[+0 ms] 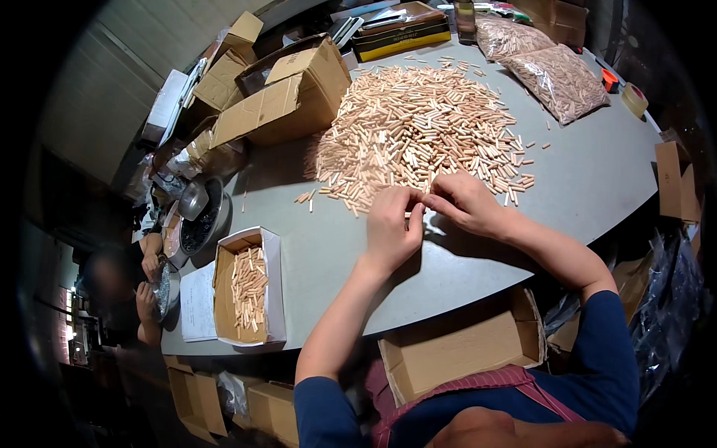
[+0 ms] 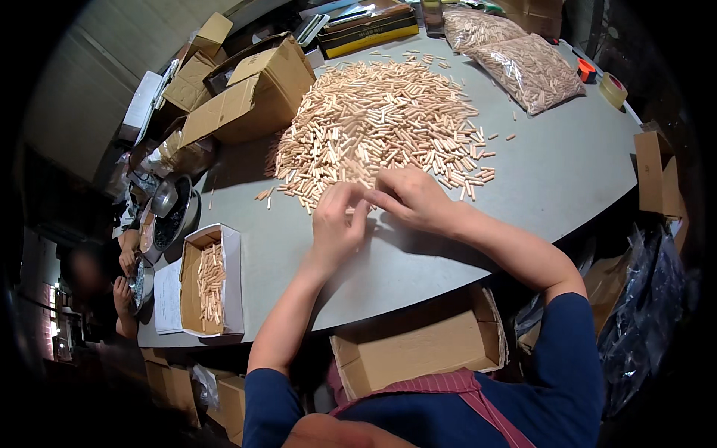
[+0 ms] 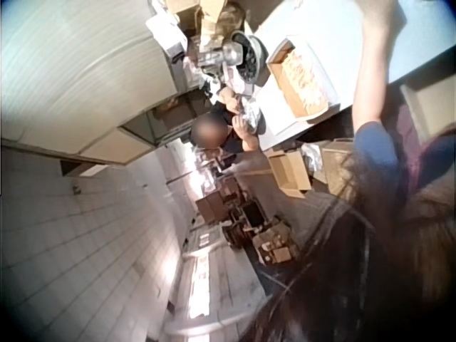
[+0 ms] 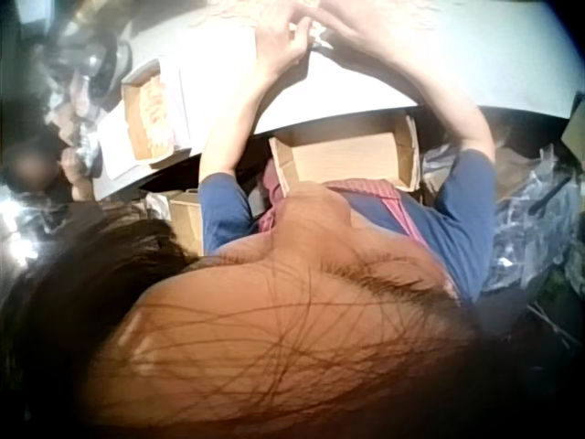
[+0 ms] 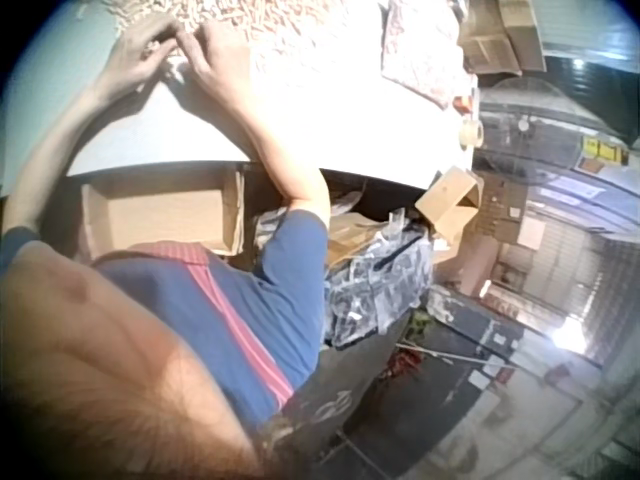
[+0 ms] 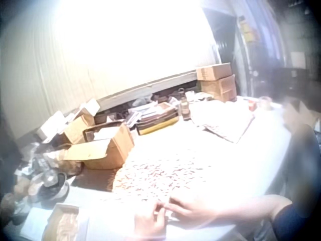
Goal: The person walks to a table and opens a plastic bag containing small wooden sticks. They pour the sticks onto the table and use both hands to sort and gather them into a cardboard box.
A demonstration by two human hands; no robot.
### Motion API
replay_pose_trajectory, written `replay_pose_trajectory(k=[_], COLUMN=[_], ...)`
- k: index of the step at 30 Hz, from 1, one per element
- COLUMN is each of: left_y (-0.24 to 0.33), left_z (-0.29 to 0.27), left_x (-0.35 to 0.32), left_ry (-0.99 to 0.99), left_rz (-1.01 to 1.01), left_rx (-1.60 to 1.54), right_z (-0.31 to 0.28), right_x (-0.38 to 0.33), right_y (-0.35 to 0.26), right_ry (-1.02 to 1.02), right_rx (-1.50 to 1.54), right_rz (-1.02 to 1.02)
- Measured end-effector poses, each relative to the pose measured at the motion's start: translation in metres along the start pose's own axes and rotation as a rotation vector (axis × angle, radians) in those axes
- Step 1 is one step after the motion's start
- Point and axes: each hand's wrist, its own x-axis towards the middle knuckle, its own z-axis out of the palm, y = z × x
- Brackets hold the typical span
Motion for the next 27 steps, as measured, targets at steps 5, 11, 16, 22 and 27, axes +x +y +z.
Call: replay_pose_trajectory(k=[5, 11, 16, 22, 27], left_y=[0.015, 0.009, 0.017, 0.025, 0.029], left_z=[-0.007, -0.006, -0.002, -0.003, -0.016], left_x=[-0.001, -0.008, -0.017, -0.017, -0.005], left_ry=[-0.094, -0.300, -0.245, -0.201, -0.306], left_rz=[-0.389, -0.562, -0.483, -0.339, -0.500], left_rx=[-0.389, -0.860, -0.961, -1.003, -0.774], right_z=[-0.001, 0.006, 0.005, -0.008, 0.000], right_x=[-0.005, -0.010, -0.014, -0.011, -0.013], right_y=[-0.003, -0.006, -0.016, -0.034, -0.022], right_ry=[-0.072, -0.076, -0.121, -0.155, -0.169], right_rx=[0.430, 0.637, 1.041, 1.259, 1.067], right_rz=[0.268, 0.271, 0.412, 0.574, 0.485])
